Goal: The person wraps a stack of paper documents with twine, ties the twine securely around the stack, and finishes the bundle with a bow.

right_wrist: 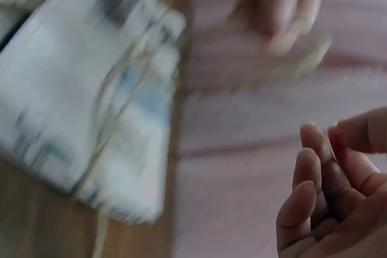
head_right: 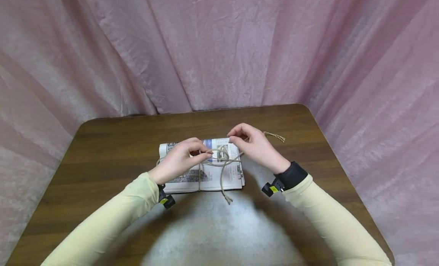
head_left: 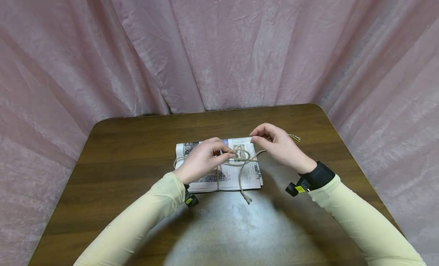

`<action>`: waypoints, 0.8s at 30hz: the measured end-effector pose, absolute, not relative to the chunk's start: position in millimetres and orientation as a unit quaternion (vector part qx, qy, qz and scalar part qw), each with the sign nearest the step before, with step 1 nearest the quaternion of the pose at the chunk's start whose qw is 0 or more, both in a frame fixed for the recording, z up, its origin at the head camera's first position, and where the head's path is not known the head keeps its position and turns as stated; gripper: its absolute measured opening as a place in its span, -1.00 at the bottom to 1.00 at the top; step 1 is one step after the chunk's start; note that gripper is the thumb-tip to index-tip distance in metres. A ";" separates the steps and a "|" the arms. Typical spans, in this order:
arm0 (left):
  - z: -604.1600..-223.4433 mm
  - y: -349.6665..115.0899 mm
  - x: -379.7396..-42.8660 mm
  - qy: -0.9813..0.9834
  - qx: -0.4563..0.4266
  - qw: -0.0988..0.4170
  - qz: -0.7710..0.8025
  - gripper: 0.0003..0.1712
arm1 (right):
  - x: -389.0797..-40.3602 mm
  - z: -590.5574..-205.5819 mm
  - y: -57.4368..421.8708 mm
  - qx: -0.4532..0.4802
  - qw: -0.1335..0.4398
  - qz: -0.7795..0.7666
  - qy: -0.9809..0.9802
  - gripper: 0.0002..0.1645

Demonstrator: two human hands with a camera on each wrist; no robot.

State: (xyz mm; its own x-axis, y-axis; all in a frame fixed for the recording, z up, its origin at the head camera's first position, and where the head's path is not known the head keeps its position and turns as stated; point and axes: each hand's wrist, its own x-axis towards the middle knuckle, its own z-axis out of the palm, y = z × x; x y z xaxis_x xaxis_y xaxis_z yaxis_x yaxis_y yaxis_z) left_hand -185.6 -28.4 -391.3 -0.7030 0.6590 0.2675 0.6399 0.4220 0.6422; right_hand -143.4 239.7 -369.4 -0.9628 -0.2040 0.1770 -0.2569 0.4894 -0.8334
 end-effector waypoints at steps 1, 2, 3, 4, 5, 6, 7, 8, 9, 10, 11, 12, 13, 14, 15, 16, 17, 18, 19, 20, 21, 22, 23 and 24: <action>-392.6 -33.2 -184.6 0.844 0.378 0.015 0.381 -0.91 | -147.8 -377.7 244.9 0.124 0.027 0.477 -0.870 -0.83; -393.5 -38.0 -183.2 0.843 0.372 0.018 0.387 -0.90 | -151.6 -386.8 249.8 0.116 0.023 0.459 -0.880 -0.83; -394.4 -42.6 -181.6 0.843 0.368 0.020 0.391 -0.90 | -154.8 -396.2 254.1 0.113 0.016 0.437 -0.892 -0.83; -395.3 -46.8 -179.7 0.844 0.363 0.023 0.393 -0.91 | -157.6 -405.7 257.3 0.115 0.008 0.411 -0.904 -0.84; -396.1 -50.7 -177.8 0.844 0.360 0.025 0.396 -0.91 | -159.6 -414.6 259.7 0.123 0.000 0.384 -0.915 -0.85; -396.7 -54.2 -175.8 0.844 0.358 0.027 0.399 -0.91 | -161.7 -423.6 261.3 0.136 -0.005 0.351 -0.927 -0.86; -397.3 -57.2 -173.7 0.843 0.357 0.027 0.401 -0.91 | -163.1 -431.5 262.3 0.150 -0.008 0.322 -0.935 -0.86; -397.9 -59.9 -171.6 0.842 0.356 0.028 0.404 -0.91 | -163.9 -437.9 262.4 0.164 -0.006 0.295 -0.941 -0.85; -398.6 -62.2 -169.7 0.843 0.354 0.027 0.405 -0.92 | -164.5 -443.0 262.1 0.176 -0.001 0.271 -0.946 -0.84; -399.5 -64.3 -167.6 0.843 0.352 0.025 0.406 -0.91 | -165.3 -446.9 261.4 0.188 0.004 0.251 -0.950 -0.82; -400.7 -66.5 -165.6 0.843 0.351 0.024 0.407 -0.91 | -166.2 -450.2 261.0 0.198 0.012 0.232 -0.952 -0.81; -401.9 -68.6 -163.6 0.843 0.348 0.023 0.408 -0.92 | -167.2 -452.4 260.5 0.204 0.016 0.216 -0.954 -0.80; -403.5 -70.4 -161.8 0.843 0.347 0.024 0.410 -0.92 | -168.2 -453.8 260.6 0.209 0.020 0.202 -0.957 -0.80; -405.1 -72.2 -160.1 0.842 0.346 0.025 0.413 -0.92 | -169.8 -455.1 261.1 0.214 0.024 0.187 -0.958 -0.81; -406.9 -74.0 -158.7 0.841 0.346 0.026 0.415 -0.92 | -171.4 -455.7 261.6 0.220 0.027 0.175 -0.959 -0.82; -408.3 -75.9 -157.2 0.841 0.345 0.028 0.416 -0.91 | -173.1 -455.9 262.1 0.225 0.028 0.166 -0.960 -0.85; -409.5 -77.7 -156.1 0.841 0.344 0.030 0.418 -0.91 | -174.7 -455.8 262.9 0.229 0.027 0.160 -0.960 -0.87; -410.4 -79.4 -155.2 0.839 0.343 0.033 0.420 -0.90 | -176.3 -455.0 263.6 0.232 0.026 0.157 -0.960 -0.89; -411.1 -81.1 -154.5 0.839 0.342 0.035 0.421 -0.90 | -177.5 -453.4 264.1 0.234 0.024 0.159 -0.959 -0.90; -411.5 -83.1 -153.7 0.841 0.340 0.035 0.420 -0.89 | -178.9 -451.6 264.5 0.232 0.022 0.165 -0.958 -0.91; -411.6 -84.8 -153.3 0.842 0.337 0.035 0.420 -0.89 | -179.7 -449.1 264.8 0.228 0.020 0.174 -0.958 -0.92; -411.4 -86.5 -152.9 0.843 0.335 0.033 0.420 -0.90 | -180.8 -446.5 265.4 0.225 0.022 0.184 -0.957 -0.91; -411.6 -88.3 -152.8 0.843 0.333 0.034 0.421 -0.90 | -182.0 -443.7 266.0 0.219 0.027 0.192 -0.956 -0.91; -411.6 -89.8 -152.7 0.843 0.333 0.032 0.421 -0.90 | -183.3 -441.2 266.7 0.213 0.035 0.199 -0.956 -0.91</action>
